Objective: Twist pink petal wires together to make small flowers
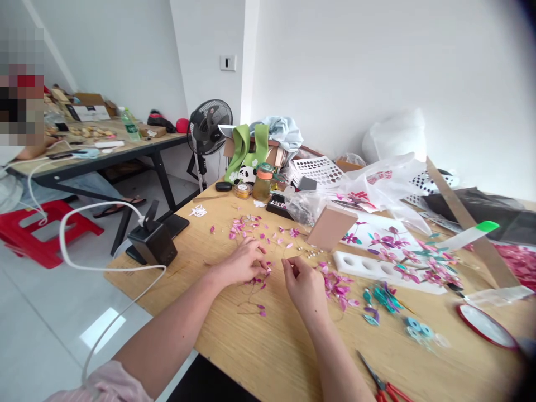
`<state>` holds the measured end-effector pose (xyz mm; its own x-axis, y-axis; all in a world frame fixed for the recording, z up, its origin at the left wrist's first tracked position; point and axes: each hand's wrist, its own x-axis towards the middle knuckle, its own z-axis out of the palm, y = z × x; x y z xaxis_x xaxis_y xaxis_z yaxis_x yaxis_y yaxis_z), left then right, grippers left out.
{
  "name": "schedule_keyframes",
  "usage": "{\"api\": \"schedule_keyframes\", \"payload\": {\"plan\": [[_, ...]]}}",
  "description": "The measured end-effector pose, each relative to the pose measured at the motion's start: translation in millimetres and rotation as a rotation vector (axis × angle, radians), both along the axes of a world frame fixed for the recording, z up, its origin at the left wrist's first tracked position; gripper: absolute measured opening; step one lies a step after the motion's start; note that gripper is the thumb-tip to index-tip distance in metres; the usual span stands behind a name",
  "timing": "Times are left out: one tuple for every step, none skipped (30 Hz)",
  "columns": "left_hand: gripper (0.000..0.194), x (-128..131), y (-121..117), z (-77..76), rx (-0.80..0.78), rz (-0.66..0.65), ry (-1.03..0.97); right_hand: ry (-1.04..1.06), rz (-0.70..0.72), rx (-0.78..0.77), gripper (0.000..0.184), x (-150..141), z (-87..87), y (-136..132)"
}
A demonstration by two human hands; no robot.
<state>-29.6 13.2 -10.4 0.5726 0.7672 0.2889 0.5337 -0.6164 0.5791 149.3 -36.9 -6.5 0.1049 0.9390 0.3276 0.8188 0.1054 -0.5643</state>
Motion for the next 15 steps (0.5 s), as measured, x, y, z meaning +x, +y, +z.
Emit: {"api": "schedule_keyframes", "payload": {"plan": [[0.002,-0.3,1.3,-0.5,0.01,0.021,-0.004,0.016,0.008,0.0,0.032,0.2,-0.1,0.3],[0.002,-0.6,2.7,-1.0,0.024,0.043,-0.009,0.038,0.018,-0.003,0.032,0.5,-0.2,0.7],[0.001,-0.9,4.3,-1.6,0.042,0.064,-0.015,0.067,0.031,-0.012,0.032,0.9,-0.1,1.2],[0.002,-1.3,5.9,-2.3,0.061,0.084,-0.024,0.098,0.047,-0.025,0.032,1.3,0.2,1.7],[0.003,-1.6,7.4,-3.2,0.078,0.1,-0.036,0.13,0.064,-0.043,0.032,1.7,0.8,2.1],[0.005,-1.9,8.9,-4.2,0.091,0.115,-0.048,0.16,0.084,-0.068,0.032,2.0,1.5,2.4],[0.006,-2.2,10.3,-5.3,0.101,0.127,-0.061,0.188,0.108,-0.101,0.032,2.3,2.3,2.6],[0.007,-2.4,11.5,-6.4,0.109,0.138,-0.073,0.212,0.142,-0.141,0.031,2.5,3.1,2.5],[0.007,-2.5,12.6,-7.4,0.117,0.147,-0.084,0.231,0.185,-0.183,0.031,2.5,3.8,2.3],[0.007,-2.7,13.6,-8.2,0.127,0.156,-0.094,0.243,0.233,-0.223,0.029,2.3,4.3,1.9],[0.007,-2.8,14.5,-8.7,0.136,0.162,-0.105,0.245,0.281,-0.256,0.027,2.1,4.6,1.4],[0.007,-3.0,15.2,-8.9,0.146,0.168,-0.116,0.238,0.32,-0.278,0.026,1.6,4.6,0.8],[0.008,-3.2,15.7,-8.7,0.153,0.178,-0.13,0.22,0.345,-0.288,0.024,1.1,4.3,0.2],[0.008,-3.5,16.1,-8.3,0.159,0.193,-0.146,0.193,0.354,-0.288,0.023,0.4,3.8,-0.4],[0.008,-3.8,16.3,-7.7,0.164,0.213,-0.162,0.16,0.347,-0.281,0.023,-0.3,3.2,-0.9]]}}
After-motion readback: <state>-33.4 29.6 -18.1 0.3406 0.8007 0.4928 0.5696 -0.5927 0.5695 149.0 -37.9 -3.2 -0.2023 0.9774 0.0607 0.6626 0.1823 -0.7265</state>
